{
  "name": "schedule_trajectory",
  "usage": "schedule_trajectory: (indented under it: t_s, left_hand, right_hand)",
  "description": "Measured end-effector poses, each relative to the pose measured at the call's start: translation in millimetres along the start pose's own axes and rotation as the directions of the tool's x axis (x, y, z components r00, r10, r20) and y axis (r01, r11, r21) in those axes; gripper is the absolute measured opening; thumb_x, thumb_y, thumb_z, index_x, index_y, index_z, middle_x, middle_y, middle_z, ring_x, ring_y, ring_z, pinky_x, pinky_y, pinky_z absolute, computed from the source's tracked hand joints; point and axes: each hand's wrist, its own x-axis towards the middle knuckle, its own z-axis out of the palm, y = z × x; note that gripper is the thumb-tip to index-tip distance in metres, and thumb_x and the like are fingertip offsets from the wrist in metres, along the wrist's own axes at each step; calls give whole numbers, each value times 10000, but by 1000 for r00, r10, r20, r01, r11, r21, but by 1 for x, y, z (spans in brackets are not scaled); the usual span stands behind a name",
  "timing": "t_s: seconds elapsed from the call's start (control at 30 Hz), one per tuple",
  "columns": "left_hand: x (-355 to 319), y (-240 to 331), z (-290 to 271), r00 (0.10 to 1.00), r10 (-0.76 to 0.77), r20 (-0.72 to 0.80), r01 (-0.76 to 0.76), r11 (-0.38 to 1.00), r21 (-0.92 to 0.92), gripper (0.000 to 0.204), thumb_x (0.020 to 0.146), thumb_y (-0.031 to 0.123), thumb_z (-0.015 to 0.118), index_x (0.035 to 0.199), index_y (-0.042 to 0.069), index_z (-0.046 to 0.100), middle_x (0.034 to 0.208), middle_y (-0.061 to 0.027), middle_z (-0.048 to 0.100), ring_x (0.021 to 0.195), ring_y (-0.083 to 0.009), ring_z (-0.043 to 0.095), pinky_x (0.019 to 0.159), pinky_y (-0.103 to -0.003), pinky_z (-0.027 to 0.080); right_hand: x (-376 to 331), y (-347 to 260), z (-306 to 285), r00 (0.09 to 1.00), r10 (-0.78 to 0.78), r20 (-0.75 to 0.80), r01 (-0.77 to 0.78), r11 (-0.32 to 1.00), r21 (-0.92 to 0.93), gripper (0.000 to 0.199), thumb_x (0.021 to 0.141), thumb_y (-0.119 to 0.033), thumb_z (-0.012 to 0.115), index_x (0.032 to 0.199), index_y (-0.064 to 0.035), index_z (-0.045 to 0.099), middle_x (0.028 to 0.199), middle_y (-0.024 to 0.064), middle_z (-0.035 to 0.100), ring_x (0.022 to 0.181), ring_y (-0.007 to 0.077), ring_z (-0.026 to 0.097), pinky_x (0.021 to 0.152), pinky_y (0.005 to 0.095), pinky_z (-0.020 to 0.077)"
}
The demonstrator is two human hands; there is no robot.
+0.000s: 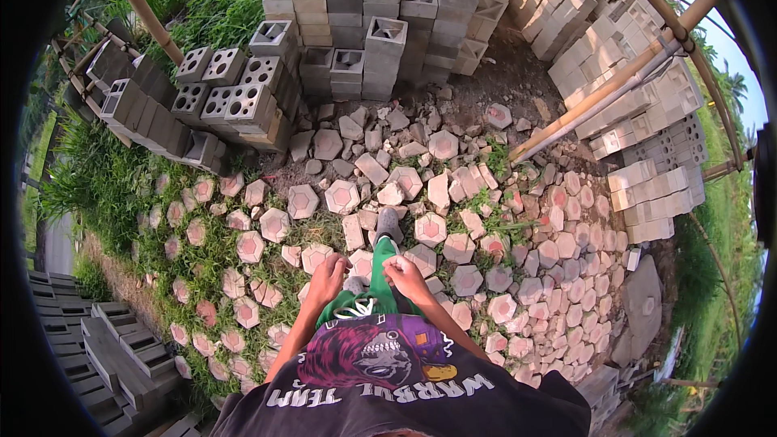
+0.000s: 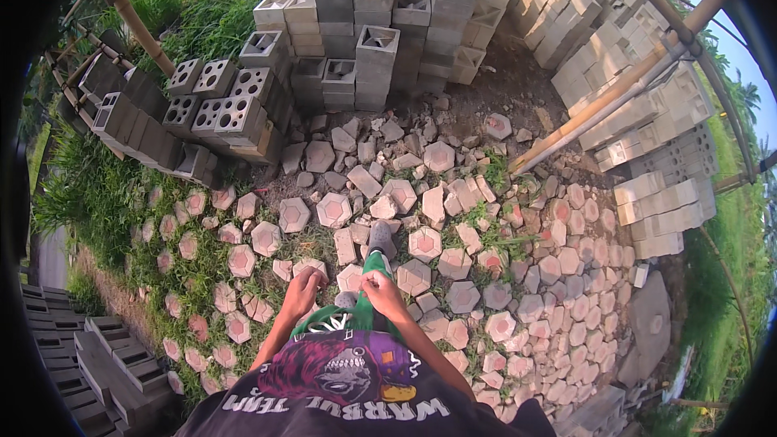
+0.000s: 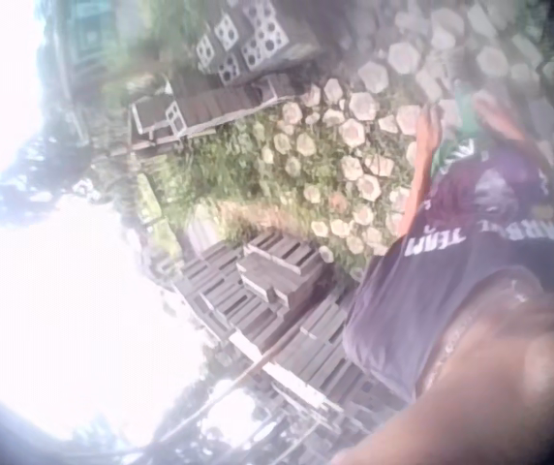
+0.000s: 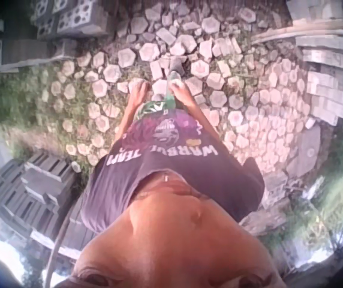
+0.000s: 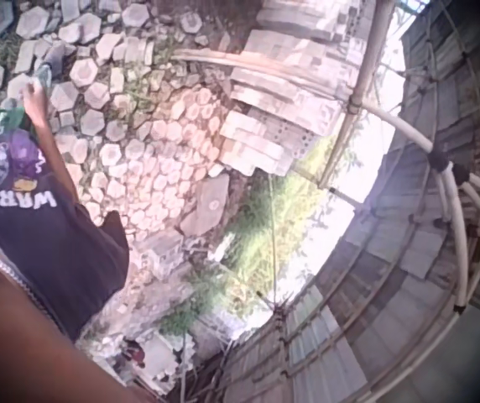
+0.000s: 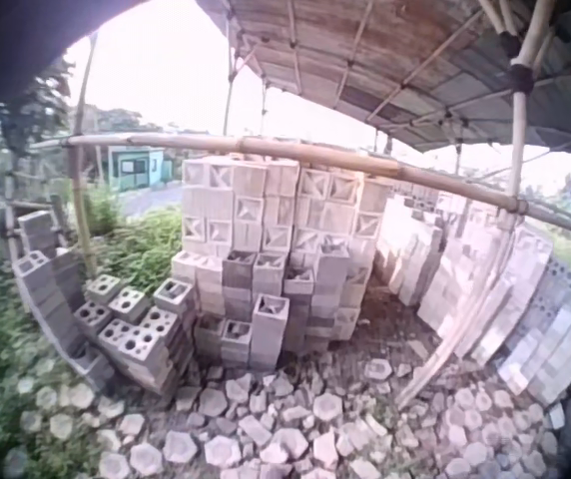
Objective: The person moves concrete blocks one at a time from several large stacks to form a new row on a piece of paper on the ground.
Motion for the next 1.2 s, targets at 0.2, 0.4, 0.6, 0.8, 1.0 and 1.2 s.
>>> schedule_trajectory:
  t_s: [0.2, 0.4, 0.6, 0.8, 1.0, 1.2]
  left_hand:
    - [126, 11, 1, 998, -66, -25, 66, 998, -4, 235, 911, 200, 521, 913, -19, 606, 717, -71, 619, 636, -135, 580, 604, -295, 468]
    - [217, 75, -6, 976, -52, -211, 49, 999, -22, 165, 865, 168, 629, 884, 4, 612, 805, -74, 635, 712, -139, 611, 665, -288, 489]
    - [264, 77, -2, 962, -205, -182, 176, 971, -165, 178, 810, 131, 718, 783, 18, 584, 867, -70, 649, 781, -142, 616, 747, -289, 491]
    - [361, 70, -24, 941, -313, -125, 273, 925, -263, 310, 821, 146, 716, 641, 16, 501, 742, -61, 621, 737, -133, 582, 725, -287, 464]
    - [505, 27, -70, 935, -353, 36, 344, 877, -336, 312, 881, 230, 666, 699, -10, 584, 749, -83, 620, 696, -122, 573, 660, -286, 469]
    - [671, -31, -166, 859, -507, 72, 498, 796, -345, 255, 917, 239, 615, 828, 0, 608, 735, -27, 608, 669, -77, 544, 613, -251, 440]
  right_hand:
    - [150, -61, -50, 987, -48, 156, 71, 987, -142, 157, 903, -132, 557, 994, -7, 582, 829, 35, 626, 703, 98, 582, 625, 234, 468]
    - [248, -132, -98, 990, 24, 138, 1, 985, -172, 212, 918, -222, 571, 983, -22, 591, 826, 34, 627, 739, 99, 585, 666, 243, 473]
    - [301, -124, -133, 957, 270, 109, -252, 955, -154, 180, 925, -190, 559, 987, -24, 591, 838, 41, 626, 747, 104, 584, 675, 240, 473]
    - [371, -110, -142, 940, 339, 32, -324, 920, -222, 196, 918, -187, 575, 983, -3, 589, 837, 48, 631, 778, 106, 606, 679, 246, 485]
    - [484, -123, -116, 889, 448, -90, -457, 866, -201, 203, 922, -157, 571, 987, 35, 581, 858, 63, 644, 799, 120, 625, 727, 245, 502]
    - [618, -125, -61, 787, 605, -121, -613, 789, -41, 222, 930, -207, 582, 1022, -5, 575, 840, 45, 627, 747, 102, 589, 654, 235, 471]
